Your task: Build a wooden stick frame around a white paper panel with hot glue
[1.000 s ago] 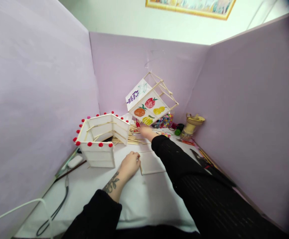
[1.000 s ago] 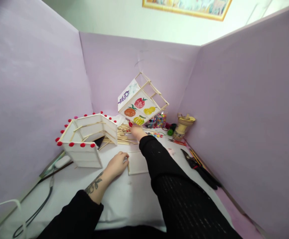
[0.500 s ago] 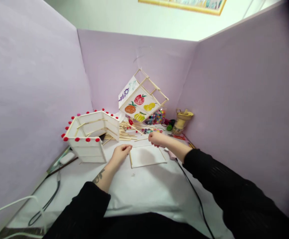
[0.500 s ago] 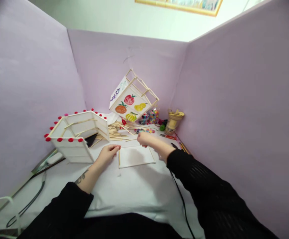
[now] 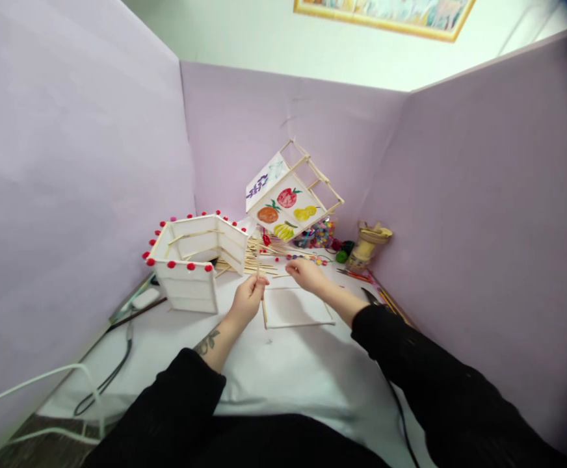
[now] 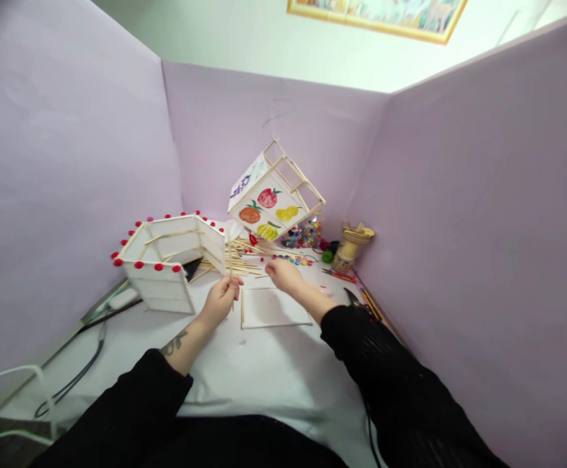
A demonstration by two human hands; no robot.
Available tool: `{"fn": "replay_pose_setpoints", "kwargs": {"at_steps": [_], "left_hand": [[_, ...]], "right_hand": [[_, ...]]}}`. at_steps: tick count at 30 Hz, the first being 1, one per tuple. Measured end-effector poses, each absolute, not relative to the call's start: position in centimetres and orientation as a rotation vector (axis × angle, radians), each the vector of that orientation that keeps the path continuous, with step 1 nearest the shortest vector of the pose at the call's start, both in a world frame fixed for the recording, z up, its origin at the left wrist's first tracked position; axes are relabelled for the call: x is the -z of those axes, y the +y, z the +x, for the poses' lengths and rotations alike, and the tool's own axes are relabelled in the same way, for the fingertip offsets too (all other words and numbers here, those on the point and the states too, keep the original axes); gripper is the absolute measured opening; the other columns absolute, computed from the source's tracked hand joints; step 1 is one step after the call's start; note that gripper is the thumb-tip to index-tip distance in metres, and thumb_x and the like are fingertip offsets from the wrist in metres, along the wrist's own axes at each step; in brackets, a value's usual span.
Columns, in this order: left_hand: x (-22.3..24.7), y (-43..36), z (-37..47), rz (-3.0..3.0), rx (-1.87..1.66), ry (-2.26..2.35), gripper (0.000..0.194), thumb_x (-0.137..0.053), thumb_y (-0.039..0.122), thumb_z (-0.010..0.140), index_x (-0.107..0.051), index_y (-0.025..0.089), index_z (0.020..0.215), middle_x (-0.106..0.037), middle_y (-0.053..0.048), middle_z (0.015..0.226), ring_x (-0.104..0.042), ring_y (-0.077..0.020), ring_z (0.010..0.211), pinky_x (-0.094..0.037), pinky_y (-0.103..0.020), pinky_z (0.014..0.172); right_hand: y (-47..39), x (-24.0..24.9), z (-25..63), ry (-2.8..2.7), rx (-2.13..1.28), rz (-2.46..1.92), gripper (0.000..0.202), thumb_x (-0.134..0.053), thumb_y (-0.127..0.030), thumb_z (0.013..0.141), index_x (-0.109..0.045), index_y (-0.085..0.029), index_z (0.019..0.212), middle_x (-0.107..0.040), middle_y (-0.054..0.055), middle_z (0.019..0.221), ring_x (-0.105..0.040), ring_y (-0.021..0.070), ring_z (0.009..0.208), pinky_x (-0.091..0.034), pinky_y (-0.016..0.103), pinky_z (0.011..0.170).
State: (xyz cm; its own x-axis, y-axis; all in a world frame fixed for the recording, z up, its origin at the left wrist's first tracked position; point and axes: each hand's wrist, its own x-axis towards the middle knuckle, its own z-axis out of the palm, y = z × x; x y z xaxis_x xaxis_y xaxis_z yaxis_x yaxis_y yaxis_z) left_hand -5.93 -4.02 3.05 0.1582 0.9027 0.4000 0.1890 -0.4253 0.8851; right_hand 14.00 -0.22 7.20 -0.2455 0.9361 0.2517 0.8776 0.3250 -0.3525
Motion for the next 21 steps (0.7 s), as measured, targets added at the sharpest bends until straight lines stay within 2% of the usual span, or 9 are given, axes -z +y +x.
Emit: {"fn": "replay_pose_setpoints", "kwargs": {"at_steps": [3,5,8,10,12,15,18,21], "left_hand": [[-3.0,-4.1,-6.6,1.864,-1.493,1.222,0.034,-0.035,0.043,0.094,-0.058,0.018,0.088,-0.059,-0.001,0.069,-0.057,-0.0154,0.066,-0.043,-0.027,0.066],[-2.9,-4.5,-6.9,1.872,-1.625,1.295,0.034,-0.033,0.04,0.095,-0.058,0.018,0.09,-0.061,-0.003,0.073,-0.058,-0.0159,0.068,-0.044,-0.027,0.067],[-2.7,-5.4,-7.4,2.031,-1.682,1.241,0.034,-0.032,0.041,0.094,-0.058,0.019,0.091,-0.062,-0.005,0.074,-0.059,-0.0168,0.068,-0.045,-0.028,0.069],[-2.6,-5.9,-7.6,2.177,-1.634,1.158,0.036,-0.03,0.042,0.094,-0.058,0.02,0.088,-0.062,-0.006,0.074,-0.059,-0.0173,0.069,-0.045,-0.028,0.07],[-2.5,-6.0,-7.7,2.251,-1.584,1.123,0.038,-0.028,0.041,0.094,-0.057,0.02,0.085,-0.061,-0.006,0.073,-0.059,-0.0174,0.07,-0.046,-0.029,0.07],[-2.6,-5.8,-7.7,2.23,-1.528,1.186,0.037,-0.027,0.039,0.095,-0.057,0.02,0.085,-0.061,-0.007,0.073,-0.059,-0.0178,0.071,-0.046,-0.029,0.071],[-2.9,-5.3,-7.5,2.167,-1.439,1.313,0.034,-0.029,0.035,0.095,-0.058,0.019,0.088,-0.062,-0.007,0.076,-0.061,-0.0187,0.074,-0.046,-0.029,0.073],[-3.1,-5.0,-7.3,2.174,-1.341,1.322,0.029,-0.032,0.032,0.096,-0.058,0.019,0.093,-0.063,-0.007,0.081,-0.061,-0.0191,0.079,-0.046,-0.029,0.076]], "right_hand": [[2.9,-8.5,12.3,-2.035,-0.231,-1.587,0.02,-0.05,-0.02,0.087,-0.069,-0.017,0.09,-0.071,0.007,0.095,-0.063,0.0194,0.09,-0.046,0.027,0.081],[3.7,-9.4,9.7,-1.949,-0.302,-1.44,0.027,-0.048,-0.028,0.089,-0.065,-0.015,0.106,-0.069,0.008,0.102,-0.063,0.0179,0.089,-0.047,0.027,0.081],[3.9,-11.2,5.0,-1.971,-0.333,-1.285,0.054,-0.058,-0.038,0.084,-0.05,-0.012,0.131,-0.061,0.013,0.121,-0.061,0.0196,0.099,-0.046,0.029,0.087],[4.2,-12.2,2.4,-1.995,-0.303,-1.334,0.067,-0.062,-0.041,0.081,-0.042,-0.012,0.137,-0.058,0.015,0.126,-0.059,0.0231,0.107,-0.045,0.032,0.092],[4.8,-12.8,0.7,-1.996,-0.272,-1.452,0.058,-0.058,-0.038,0.084,-0.044,-0.014,0.135,-0.062,0.014,0.12,-0.059,0.0249,0.107,-0.045,0.033,0.092],[6.3,-12.9,0.0,-1.972,-0.219,-1.588,0.033,-0.046,-0.027,0.089,-0.058,-0.015,0.118,-0.068,0.011,0.106,-0.063,0.0244,0.1,-0.046,0.032,0.089],[7.7,-12.6,1.2,-1.872,-0.278,-1.61,0.028,-0.042,-0.023,0.088,-0.063,-0.015,0.105,-0.07,0.01,0.096,-0.066,0.0215,0.086,-0.05,0.028,0.079],[8.4,-12.3,3.4,-1.694,-0.44,-1.609,0.028,-0.043,-0.025,0.087,-0.062,-0.015,0.104,-0.069,0.009,0.091,-0.066,0.0171,0.066,-0.052,0.025,0.061]]}}
